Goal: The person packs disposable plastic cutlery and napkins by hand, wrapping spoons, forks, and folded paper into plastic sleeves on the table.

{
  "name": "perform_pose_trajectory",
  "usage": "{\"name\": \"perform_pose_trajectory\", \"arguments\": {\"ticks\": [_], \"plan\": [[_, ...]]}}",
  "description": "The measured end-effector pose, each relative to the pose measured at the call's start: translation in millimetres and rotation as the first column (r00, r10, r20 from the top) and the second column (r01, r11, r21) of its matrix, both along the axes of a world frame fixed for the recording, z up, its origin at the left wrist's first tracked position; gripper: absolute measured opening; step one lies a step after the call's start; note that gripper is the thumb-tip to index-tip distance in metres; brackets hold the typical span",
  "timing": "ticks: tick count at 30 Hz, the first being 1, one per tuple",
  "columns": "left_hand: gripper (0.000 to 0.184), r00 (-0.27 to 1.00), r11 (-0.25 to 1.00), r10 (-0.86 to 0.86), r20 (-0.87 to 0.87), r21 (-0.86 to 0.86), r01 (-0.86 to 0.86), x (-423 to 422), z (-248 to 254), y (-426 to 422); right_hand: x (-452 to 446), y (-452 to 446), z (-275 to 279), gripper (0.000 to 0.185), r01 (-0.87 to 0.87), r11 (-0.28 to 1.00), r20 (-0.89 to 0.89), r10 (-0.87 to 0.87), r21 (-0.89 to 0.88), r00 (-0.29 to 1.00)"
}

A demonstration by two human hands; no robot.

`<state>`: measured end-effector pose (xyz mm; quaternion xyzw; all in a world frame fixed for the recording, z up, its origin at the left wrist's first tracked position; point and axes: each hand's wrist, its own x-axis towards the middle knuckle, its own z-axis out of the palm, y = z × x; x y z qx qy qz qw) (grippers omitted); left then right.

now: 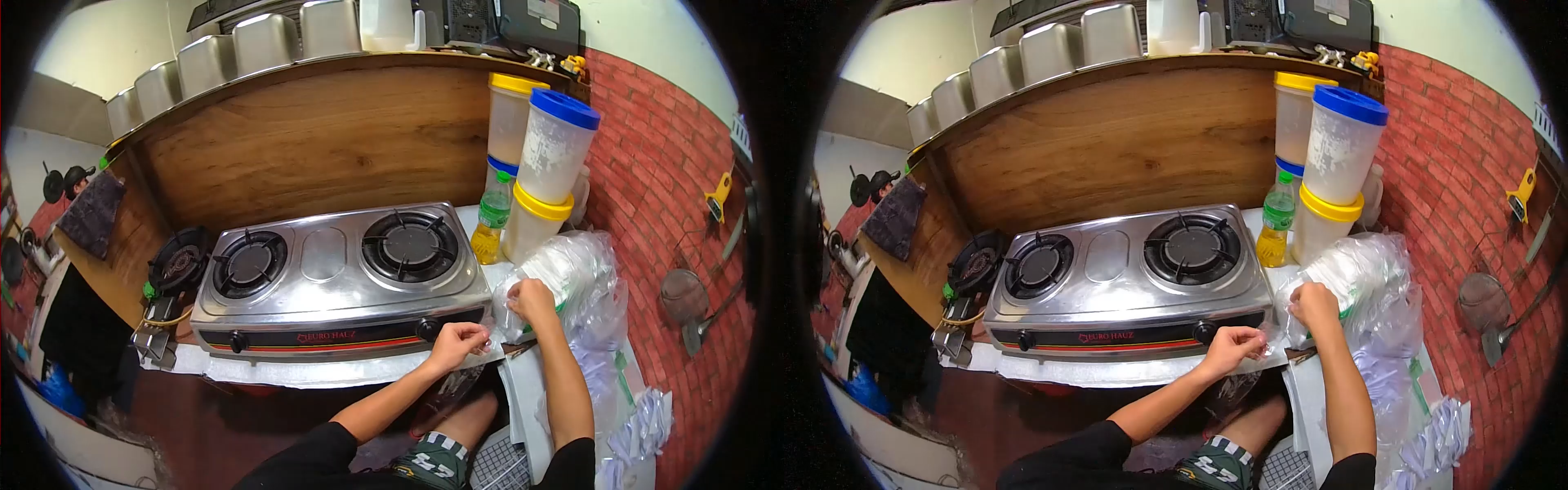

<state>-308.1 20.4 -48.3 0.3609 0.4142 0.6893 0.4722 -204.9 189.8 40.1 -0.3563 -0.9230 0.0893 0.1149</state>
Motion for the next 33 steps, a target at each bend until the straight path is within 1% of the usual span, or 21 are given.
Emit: {"name": "perform_pose_trajectory", "arguments": {"ticks": [1, 3, 4, 6, 7, 11, 15, 16, 18, 19, 21, 23, 25, 27, 29, 30, 31, 33], "plan": [[0.022, 1.0, 1.0, 0.004, 0.001, 0.006, -0.004, -2, -1, 1, -1, -2, 4, 0.015, -0.004, 1.0, 0.001, 0.004, 0.006, 1.0], [0.022, 1.0, 1.0, 0.003, -0.002, 0.005, -0.003, -1, -3, 0, 1, -7, 13, 0.016, 0.039, 0.997, 0.024, -0.037, -0.069, 0.999], [0.022, 1.0, 1.0, -0.003, 0.001, 0.003, 0.003, 0, -3, -2, 2, -7, 12, 0.016, 0.045, 0.996, 0.027, -0.043, -0.071, 0.999], [0.02, 1.0, 1.0, 0.012, 0.013, 0.001, -0.012, 0, -1, -3, 4, -3, 9, 0.015, 0.049, 0.995, -0.012, -0.05, -0.091, 0.999], [0.019, 1.0, 1.0, 0.018, 0.013, -0.004, -0.018, 0, -1, -4, 5, -1, 8, 0.015, 0.068, 0.993, -0.007, -0.069, -0.092, 0.998], [0.017, 0.998, 0.998, 0.057, -0.009, -0.005, -0.057, 0, -4, -3, 6, 8, -5, 0.014, 0.003, 0.999, -0.037, -0.004, -0.038, 0.999], [0.017, 0.998, 0.998, 0.051, -0.041, -0.024, -0.052, -3, -3, -3, 8, 9, -8, 0.018, 0.045, 0.999, -0.045, -0.046, -0.017, 0.998], [0.018, 0.997, 0.997, 0.075, -0.033, -0.033, -0.076, -2, 1, -3, 9, 8, -7, 0.018, 0.065, 0.998, -0.035, -0.066, -0.022, 0.997], [0.018, 0.998, 0.997, 0.064, -0.027, -0.036, -0.065, -1, 6, -4, 10, 9, -4, 0.018, 0.061, 0.997, -0.093, -0.065, -0.042, 0.994], [0.018, 0.998, 0.997, 0.063, -0.031, -0.034, -0.064, -2, 6, -4, 13, 13, -5, 0.018, 0.069, 0.997, -0.089, -0.073, -0.043, 0.993], [0.018, 0.998, 0.998, 0.054, -0.017, -0.031, -0.054, -1, 6, -3, 15, 18, -4, 0.018, -0.008, 0.997, -0.275, -0.013, -0.073, 0.961], [0.018, 0.998, 0.998, 0.054, -0.025, -0.036, -0.055, -2, 4, -1, 19, 18, 4, 0.02, -0.001, 0.996, -0.305, -0.028, -0.093, 0.952], [0.018, 0.999, 0.998, 0.053, -0.012, -0.039, -0.054, 1, 4, 1, 23, 14, 12, 0.02, -0.021, 0.996, -0.445, -0.018, -0.083, 0.895], [0.018, 0.999, 0.998, 0.05, -0.002, -0.041, -0.05, 2, 5, 3, 27, 10, 21, 0.017, -0.018, 0.995, -0.454, -0.027, -0.094, 0.89], [0.018, 0.998, 0.997, 0.064, -0.014, -0.041, -0.065, 4, 5, 6, 33, 7, 27, 0.016, -0.114, 0.984, -0.665, -0.007, -0.138, 0.747], [0.017, 0.998, 0.997, 0.065, -0.023, -0.05, -0.066, 5, 8, 6, 34, 7, 26, 0.014, -0.149, 0.984, -0.753, 0.021, -0.102, 0.657], [0.017, 0.998, 0.997, 0.056, -0.021, -0.051, -0.057, 7, 10, 7, 39, 8, 27, 0.014, -0.14, 0.985, -0.752, 0.015, -0.103, 0.659], [0.017, 0.999, 0.999, 0.049, -0.003, -0.02, -0.049, 11, 14, 9, 53, 7, 33, 0.013, -0.269, 0.917, -0.849, -0.121, -0.294, 0.515]]}}
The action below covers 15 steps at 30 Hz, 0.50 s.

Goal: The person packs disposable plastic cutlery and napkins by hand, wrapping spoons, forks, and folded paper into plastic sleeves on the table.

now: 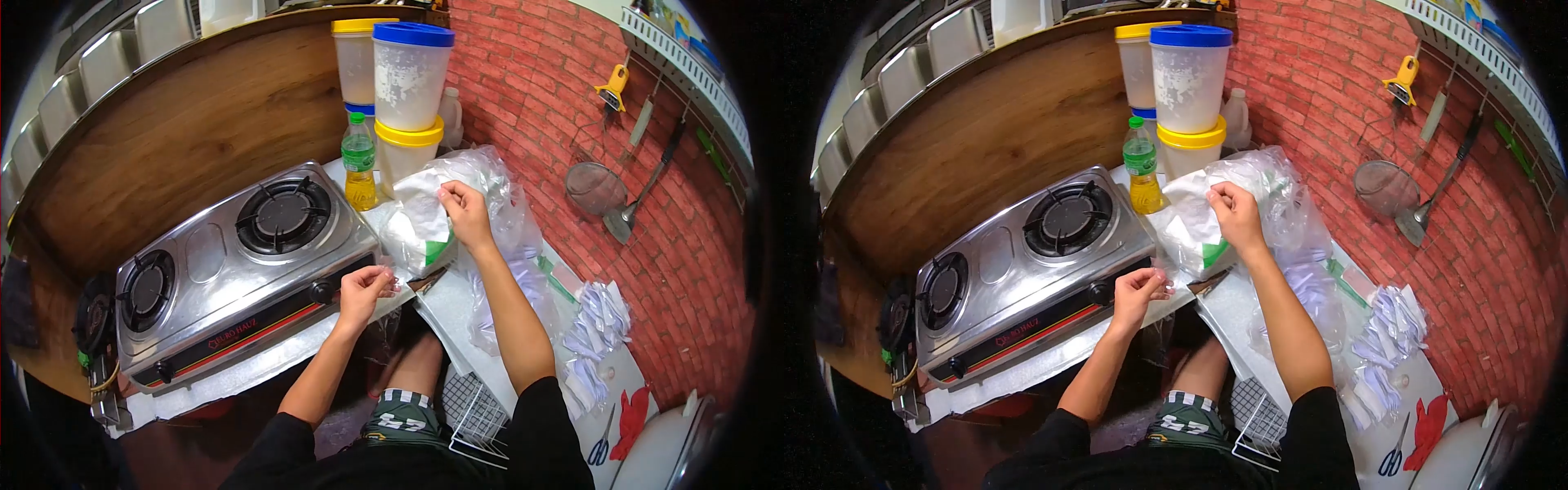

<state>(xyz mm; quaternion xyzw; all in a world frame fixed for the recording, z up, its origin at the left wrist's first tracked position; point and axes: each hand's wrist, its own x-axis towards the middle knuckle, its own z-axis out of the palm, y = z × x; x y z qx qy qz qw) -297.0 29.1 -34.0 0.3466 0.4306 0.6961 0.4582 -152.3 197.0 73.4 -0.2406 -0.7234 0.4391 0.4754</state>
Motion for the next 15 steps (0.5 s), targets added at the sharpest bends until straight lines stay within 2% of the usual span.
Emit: {"name": "perform_pose_trajectory", "arguments": {"ticks": [1, 4, 6, 8, 9, 10, 12, 13, 14, 15], "plan": [[0.016, 1.0, 1.0, -0.01, -0.008, 0.006, 0.01, 2, 3, 1, 7, -6, 4, 0.013, -0.02, 0.999, -0.045, 0.018, -0.032, 0.999], [0.014, 0.999, 0.999, 0.016, 0.035, 0.042, -0.018, 17, 13, 7, 41, -17, 4, 0.013, -0.023, 0.996, -0.017, 0.022, -0.088, 1.0], [0.02, 0.995, 0.998, -0.049, 0.083, 0.033, 0.046, 31, 21, 11, 73, -21, -5, 0.014, -0.001, 0.991, 0.014, 0.003, -0.135, 1.0], [0.024, 0.989, 0.993, -0.121, 0.087, 0.009, 0.12, 47, 26, 16, 110, -38, 0, 0.014, -0.004, 0.998, 0.262, 0.018, -0.055, 0.965], [0.031, 0.968, 0.969, -0.236, 0.083, 0.09, 0.229, 56, 34, 14, 129, -47, 3, 0.016, 0.039, 0.994, 0.356, 0.002, -0.107, 0.935], [0.042, 0.969, 0.945, -0.248, -0.008, 0.22, 0.244, 71, 32, 23, 147, -55, 4, 0.016, 0.078, 0.99, 0.357, -0.032, -0.115, 0.934], [0.057, 0.859, 0.844, -0.512, 0.017, 0.194, 0.499, 91, 39, 22, 183, -72, 7, 0.018, 0.075, 0.995, 0.464, -0.1, 0.072, 0.88], [0.074, 0.826, 0.819, -0.564, -0.021, 0.111, 0.562, 105, 44, 23, 201, -81, 10, 0.018, 0.116, 0.991, 0.466, -0.133, 0.065, 0.875], [0.073, 0.814, 0.817, -0.576, -0.081, -0.019, 0.576, 119, 50, 21, 219, -92, 14, 0.018, 0.127, 0.987, 0.533, -0.158, 0.094, 0.831], [0.063, 0.815, 0.826, -0.563, -0.136, -0.065, 0.559, 138, 55, 20, 236, -103, 18, 0.018, 0.135, 0.984, 0.595, -0.18, 0.119, 0.783]]}}
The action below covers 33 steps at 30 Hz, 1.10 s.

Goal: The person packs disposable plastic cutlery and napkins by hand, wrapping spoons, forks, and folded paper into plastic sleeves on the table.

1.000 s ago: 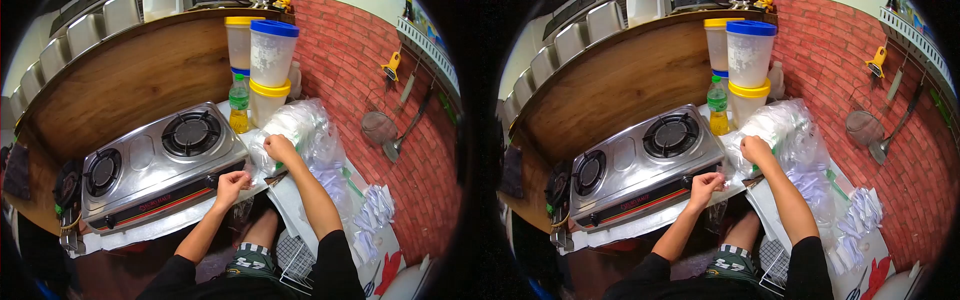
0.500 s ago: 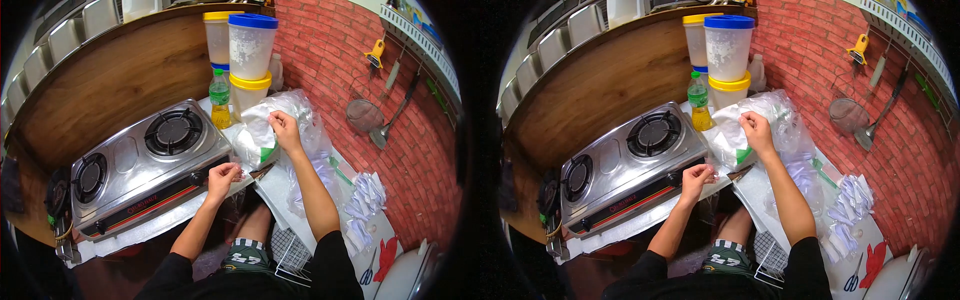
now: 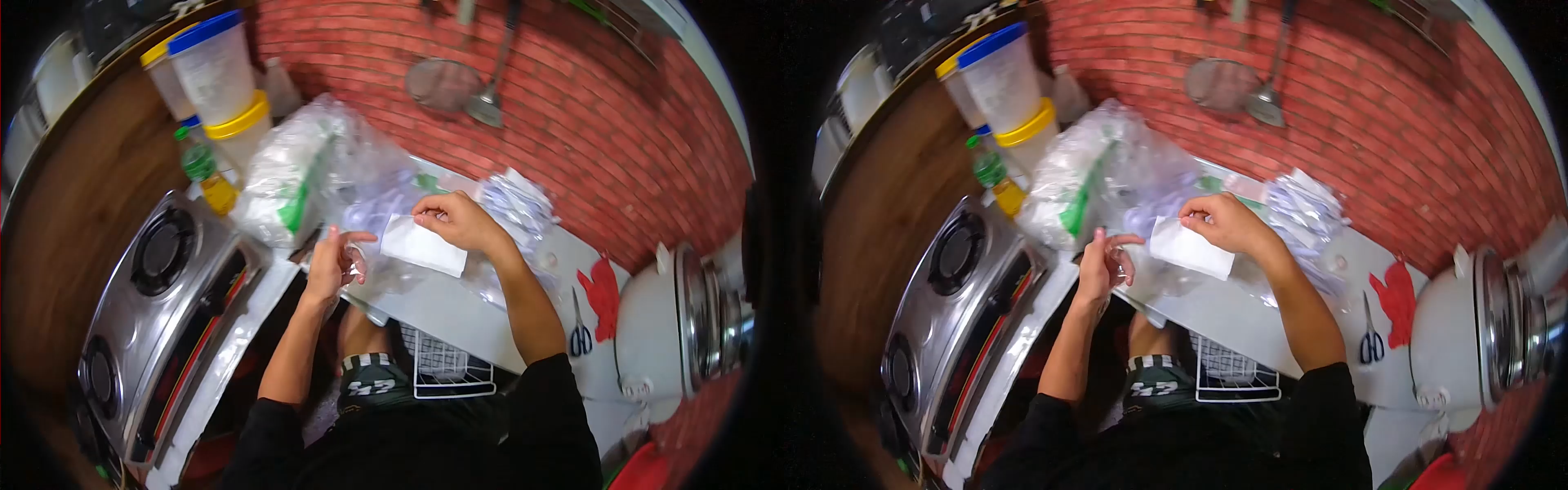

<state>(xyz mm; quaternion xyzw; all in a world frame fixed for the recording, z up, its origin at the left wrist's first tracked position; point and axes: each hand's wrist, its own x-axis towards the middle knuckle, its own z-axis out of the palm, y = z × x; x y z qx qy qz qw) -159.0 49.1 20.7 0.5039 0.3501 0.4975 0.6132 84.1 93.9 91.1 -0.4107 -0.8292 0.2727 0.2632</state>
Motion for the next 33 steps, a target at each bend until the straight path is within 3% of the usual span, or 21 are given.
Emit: {"name": "perform_pose_trajectory", "arguments": {"ticks": [2, 5, 6, 8, 9, 11, 13, 15, 16, 17, 18, 19, 28, 33], "plan": [[0.037, 0.992, 0.996, -0.062, -0.11, 0.057, 0.069, 30, -5, 7, 31, -23, 8, 0.017, 0.036, 0.999, 0.031, -0.036, 0.001, 0.999], [0.036, 0.887, 0.938, -0.307, -0.346, 0.047, 0.343, 81, 5, -4, 74, -48, 1, 0.017, 0.046, 0.999, 0.088, -0.047, 0.008, 0.995], [0.036, 0.872, 0.924, -0.345, -0.349, 0.038, 0.381, 98, -3, -3, 88, -55, -3, 0.017, 0.017, 1.0, 0.117, -0.019, 0.015, 0.993], [0.031, 0.839, 0.833, -0.27, -0.473, 0.323, 0.45, 131, -24, 3, 112, -69, -15, 0.018, 0.082, 0.996, 0.114, -0.084, 0.027, 0.99], [0.031, 0.826, 0.818, -0.3, -0.478, 0.317, 0.48, 143, -25, 1, 122, -76, -19, 0.018, 0.106, 0.993, 0.117, -0.111, 0.05, 0.987], [0.024, 0.83, 0.871, -0.377, -0.412, 0.147, 0.469, 164, -26, -4, 137, -95, -13, 0.018, 0.211, 0.977, 0.092, -0.208, -0.026, 0.974], [0.021, 0.844, 0.875, -0.386, -0.373, 0.14, 0.463, 180, -25, -6, 153, -109, -16, 0.019, 0.299, 0.949, 0.074, -0.293, -0.098, 0.953], [0.02, 0.871, 0.904, -0.389, -0.301, 0.057, 0.423, 188, -25, -4, 176, -120, -40, 0.023, 0.331, 0.939, -0.13, -0.318, 0.093, 0.939], [0.018, 0.885, 0.913, -0.376, -0.273, 0.054, 0.405, 193, -21, -7, 182, -121, -52, 0.026, 0.284, 0.937, -0.239, -0.234, 0.202, 0.942], [0.018, 0.884, 0.912, -0.378, -0.275, 0.054, 0.406, 194, -24, -5, 191, -128, -60, 0.026, 0.286, 0.937, -0.24, -0.236, 0.202, 0.942], [0.018, 0.874, 0.909, -0.391, -0.288, 0.025, 0.416, 195, -25, -3, 193, -138, -57, 0.026, 0.322, 0.94, -0.276, -0.341, -0.116, 0.899], [0.017, 0.864, 0.906, -0.405, -0.3, -0.003, 0.423, 196, -27, -2, 193, -145, -57, 0.026, 0.314, 0.85, -0.273, -0.45, -0.423, 0.851], [0.018, 0.929, 0.938, -0.334, -0.159, 0.044, 0.344, 194, -29, -5, 183, -159, -70, 0.017, 0.361, 0.82, -0.523, -0.565, -0.444, 0.638], [0.015, 0.902, 0.905, -0.413, -0.129, 0.055, 0.422, 183, -33, 0, 189, -166, -71, 0.019, 0.208, 0.894, -0.591, -0.422, -0.397, 0.687]]}}
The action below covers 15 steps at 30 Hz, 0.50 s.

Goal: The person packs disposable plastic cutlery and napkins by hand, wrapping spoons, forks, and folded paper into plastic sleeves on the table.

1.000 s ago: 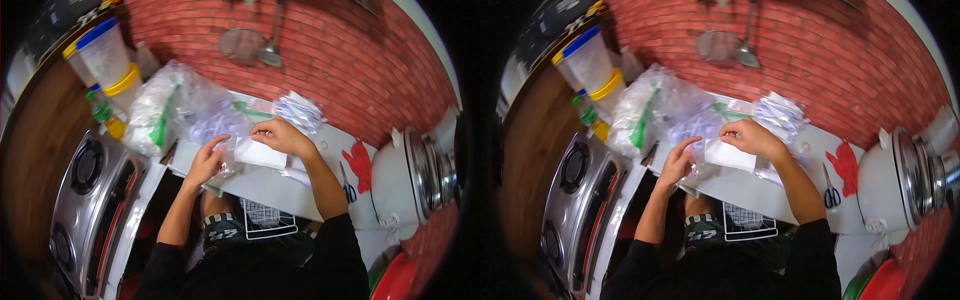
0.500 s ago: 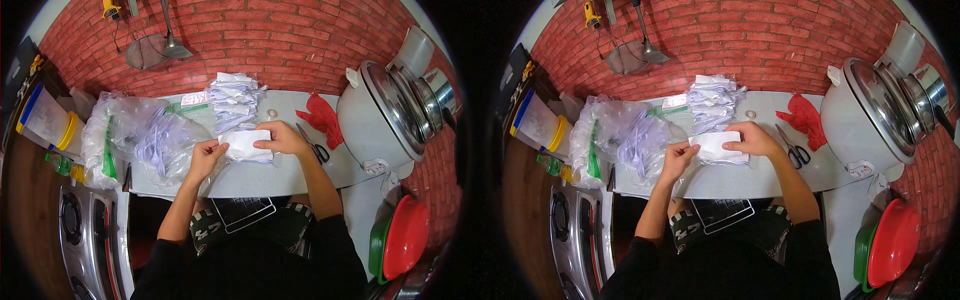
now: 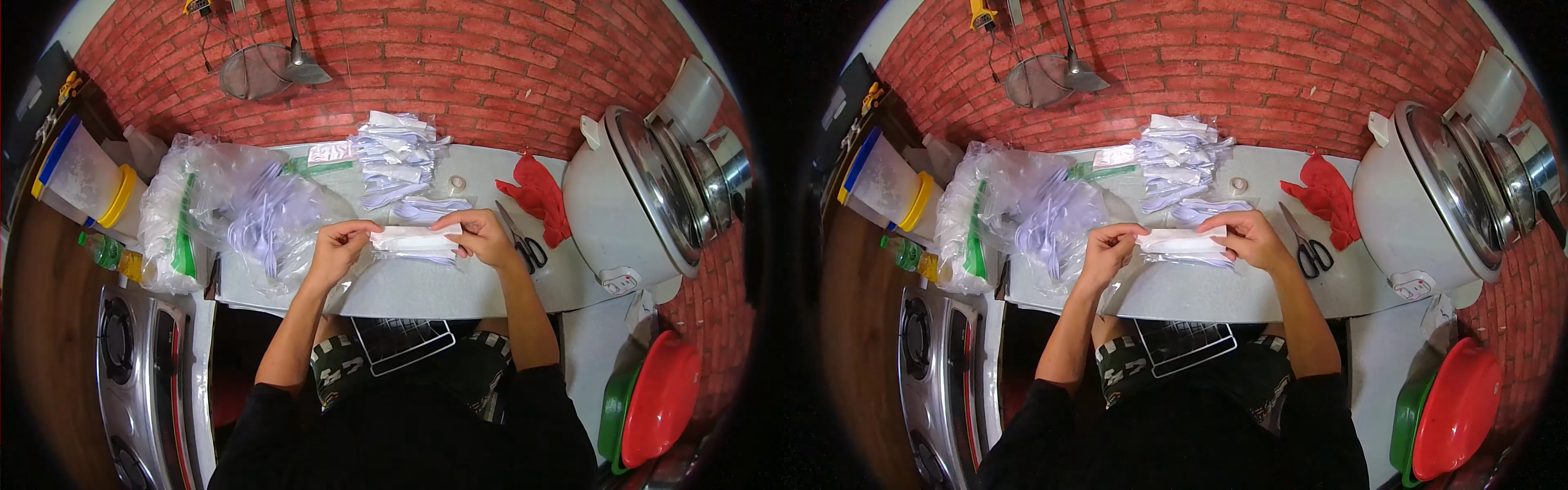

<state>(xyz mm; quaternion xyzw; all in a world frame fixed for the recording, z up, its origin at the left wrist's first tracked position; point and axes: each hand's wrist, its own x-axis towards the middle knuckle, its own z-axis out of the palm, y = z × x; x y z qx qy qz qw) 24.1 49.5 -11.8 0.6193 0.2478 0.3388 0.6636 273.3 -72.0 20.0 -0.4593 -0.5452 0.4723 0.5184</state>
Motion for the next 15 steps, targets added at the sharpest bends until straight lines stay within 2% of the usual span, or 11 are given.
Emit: {"name": "perform_pose_trajectory", "arguments": {"ticks": [1, 5, 8, 10, 11, 12, 13, 15], "plan": [[0.016, 1.0, 1.0, -0.006, 0.025, 0.008, 0.005, -1, -2, 1, 2, -1, -1, 0.023, -0.065, 0.998, -0.008, 0.065, 0.023, 0.998], [0.02, 0.997, 0.998, -0.061, 0.042, -0.034, 0.062, -8, 5, 1, 5, -2, 2, 0.027, -0.128, 0.99, -0.001, 0.129, 0.06, 0.992], [0.021, 0.99, 0.991, -0.127, 0.062, -0.04, 0.13, -14, 6, 3, 12, -3, 7, 0.027, -0.234, 0.97, -0.086, 0.239, 0.068, 0.967], [0.022, 0.988, 0.988, -0.155, 0.023, 0.026, 0.154, -17, 9, 3, 12, -1, 13, 0.037, -0.211, 0.977, 0.109, 0.211, -0.008, 0.971], [0.022, 0.988, 0.988, -0.15, 0.022, 0.026, 0.15, -17, 12, 2, 9, -2, 17, 0.037, -0.215, 0.976, 0.108, 0.215, -0.007, 0.971], [0.022, 0.989, 0.987, -0.145, 0.012, 0.068, 0.144, -15, 17, -2, 2, -2, 27, 0.04, -0.106, 0.991, 0.332, 0.074, 0.079, 0.94], [0.022, 0.99, 0.984, -0.14, 0.0, 0.109, 0.14, -14, 21, -5, -6, 0, 31, 0.042, -0.017, 0.982, 0.523, -0.085, 0.187, 0.848], [0.022, 0.99, 0.983, -0.139, -0.03, 0.12, 0.142, -13, 24, -7, -19, 13, 25, 0.043, -0.044, 0.982, 0.543, -0.065, 0.184, 0.837]]}}
